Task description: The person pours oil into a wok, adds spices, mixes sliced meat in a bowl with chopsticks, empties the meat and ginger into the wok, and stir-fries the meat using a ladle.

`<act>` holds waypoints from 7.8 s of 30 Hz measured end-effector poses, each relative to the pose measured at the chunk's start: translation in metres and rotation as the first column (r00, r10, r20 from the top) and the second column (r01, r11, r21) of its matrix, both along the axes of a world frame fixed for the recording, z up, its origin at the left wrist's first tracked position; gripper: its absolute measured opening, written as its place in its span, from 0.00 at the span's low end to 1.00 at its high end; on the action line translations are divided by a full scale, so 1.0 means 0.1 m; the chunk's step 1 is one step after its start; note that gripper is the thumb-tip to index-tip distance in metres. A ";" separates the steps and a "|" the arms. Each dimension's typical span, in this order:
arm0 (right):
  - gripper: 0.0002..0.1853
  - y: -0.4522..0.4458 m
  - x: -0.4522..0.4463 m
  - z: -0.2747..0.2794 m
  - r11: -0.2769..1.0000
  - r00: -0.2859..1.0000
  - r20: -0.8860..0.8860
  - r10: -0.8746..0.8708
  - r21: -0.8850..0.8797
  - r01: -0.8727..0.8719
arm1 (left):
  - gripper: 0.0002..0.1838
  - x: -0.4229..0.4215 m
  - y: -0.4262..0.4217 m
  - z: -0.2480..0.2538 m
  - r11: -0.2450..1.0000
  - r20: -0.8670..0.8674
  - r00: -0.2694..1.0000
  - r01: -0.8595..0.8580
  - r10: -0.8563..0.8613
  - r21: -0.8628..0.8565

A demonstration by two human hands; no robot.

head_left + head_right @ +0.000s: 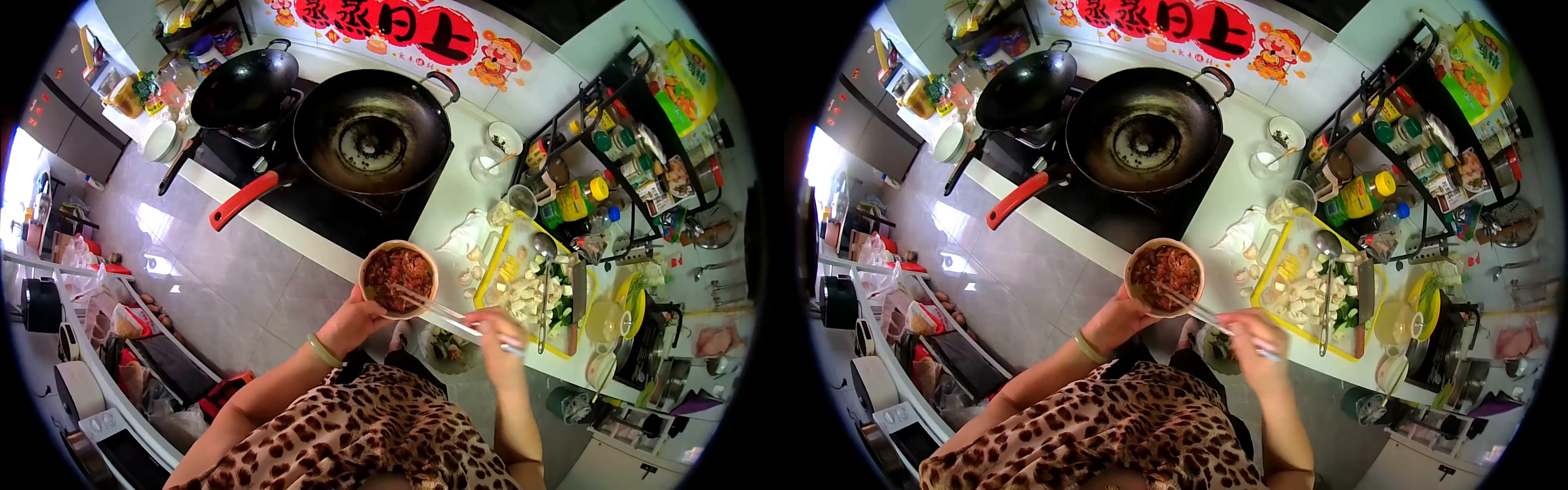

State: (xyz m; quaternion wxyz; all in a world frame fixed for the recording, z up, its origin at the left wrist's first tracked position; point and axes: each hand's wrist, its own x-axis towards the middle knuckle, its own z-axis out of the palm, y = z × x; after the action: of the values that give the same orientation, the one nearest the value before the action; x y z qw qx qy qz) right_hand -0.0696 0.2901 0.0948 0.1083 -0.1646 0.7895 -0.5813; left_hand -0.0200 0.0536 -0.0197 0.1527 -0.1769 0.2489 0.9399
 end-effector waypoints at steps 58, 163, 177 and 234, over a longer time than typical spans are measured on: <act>0.16 0.43 -0.32 0.38 0.997 0.994 0.079 0.079 0.017 -0.081 | 0.47 -0.25 0.03 0.32 0.897 -0.118 0.889 0.440 -0.442 -0.047; 0.19 0.25 -0.82 0.77 0.993 0.943 -0.332 -0.027 -0.119 -0.014 | 0.47 -0.42 -0.19 0.67 0.926 -0.314 0.882 0.273 -0.350 -0.262; 0.23 0.18 -0.69 0.53 0.985 0.986 0.023 0.165 -0.049 -0.163 | 0.45 -0.27 -0.22 0.62 0.952 -0.180 0.935 0.291 -0.304 -0.093; 0.20 0.16 -0.58 0.31 0.995 0.999 -0.025 -0.034 -0.097 0.031 | 0.45 -0.26 -0.16 0.46 0.907 -0.095 0.912 0.377 -0.399 -0.185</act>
State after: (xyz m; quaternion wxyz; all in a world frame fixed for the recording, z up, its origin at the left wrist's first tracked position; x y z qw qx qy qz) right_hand -0.1275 0.3062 0.1253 0.0801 -0.1646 0.7643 -0.6183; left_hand -0.0463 0.0374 0.0265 0.3052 -0.0737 0.3645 0.8767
